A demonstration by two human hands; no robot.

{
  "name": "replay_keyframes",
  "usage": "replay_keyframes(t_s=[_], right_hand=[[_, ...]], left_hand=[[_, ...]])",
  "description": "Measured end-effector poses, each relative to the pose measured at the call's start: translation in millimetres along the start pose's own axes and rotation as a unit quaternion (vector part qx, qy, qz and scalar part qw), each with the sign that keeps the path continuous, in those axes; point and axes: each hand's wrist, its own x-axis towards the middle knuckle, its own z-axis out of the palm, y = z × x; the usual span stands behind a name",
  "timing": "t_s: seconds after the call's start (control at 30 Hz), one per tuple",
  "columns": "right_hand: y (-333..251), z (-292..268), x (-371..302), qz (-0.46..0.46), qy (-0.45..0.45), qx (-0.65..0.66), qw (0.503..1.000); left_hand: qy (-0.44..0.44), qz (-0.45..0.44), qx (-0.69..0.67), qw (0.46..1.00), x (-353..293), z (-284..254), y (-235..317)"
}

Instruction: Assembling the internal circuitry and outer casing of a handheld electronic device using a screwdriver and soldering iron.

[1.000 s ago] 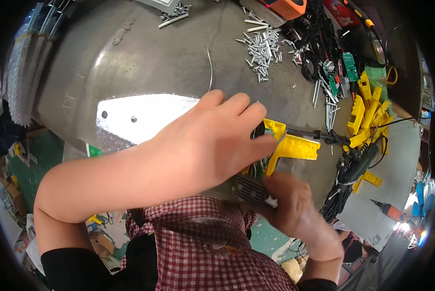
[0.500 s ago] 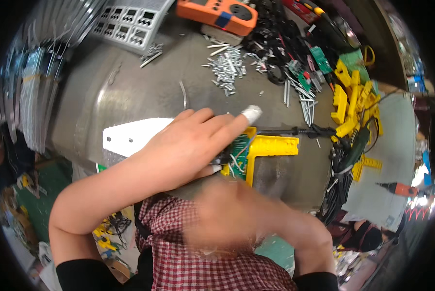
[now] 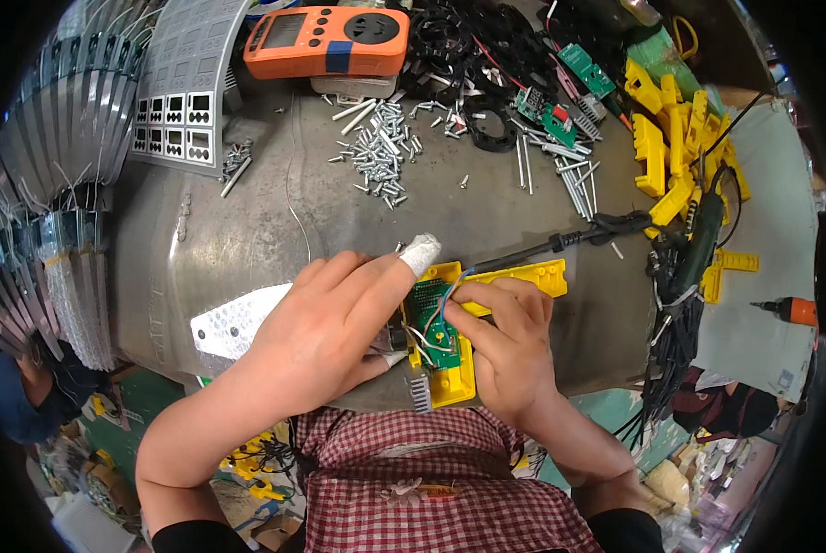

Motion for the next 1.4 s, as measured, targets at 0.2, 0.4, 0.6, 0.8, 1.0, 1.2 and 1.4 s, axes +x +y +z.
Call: replay_keyframes(t_s=[0.2, 0.4, 0.6, 0.8, 1.0, 1.2, 1.4], right_hand=[[2.1, 8.6, 0.4, -0.018, 0.053, 0.032, 0.998], [2.7, 10.7, 0.4, -0.005, 0.054, 0.018, 0.998], [11.4, 8.0, -4.4, 0.040, 0.103, 0.162, 0.981], [188.8, -115.6, -75.2, 0.221, 0.236, -0.415, 0.851], [234.7, -149.7, -102.3, 0.327, 0.250, -0.273, 0.869], [206.0, -137.2, -76.7, 0.381, 0.379, 0.122, 0.835], [119.1, -138.4, -70.6, 0.088, 0.414, 0.568, 0.706]], left_hand=[[-0.052, -0.010, 0.001, 0.999, 6.8, -8.4, 6.1], [0.080, -0.076, -0.014, 0.994, 10.4, -29.3, -20.5], [0.200, -0.189, 0.175, 0.945, 3.2, -47.8, -56.0], [0.214, -0.191, 0.199, 0.937, 11.8, -47.7, -65.1], [0.177, -0.065, 0.354, 0.916, 58.7, -35.1, -90.4], [0.110, -0.095, 0.381, 0.913, 46.1, -43.9, -100.3], [0.113, -0.068, 0.379, 0.916, 51.8, -44.1, -105.0]])
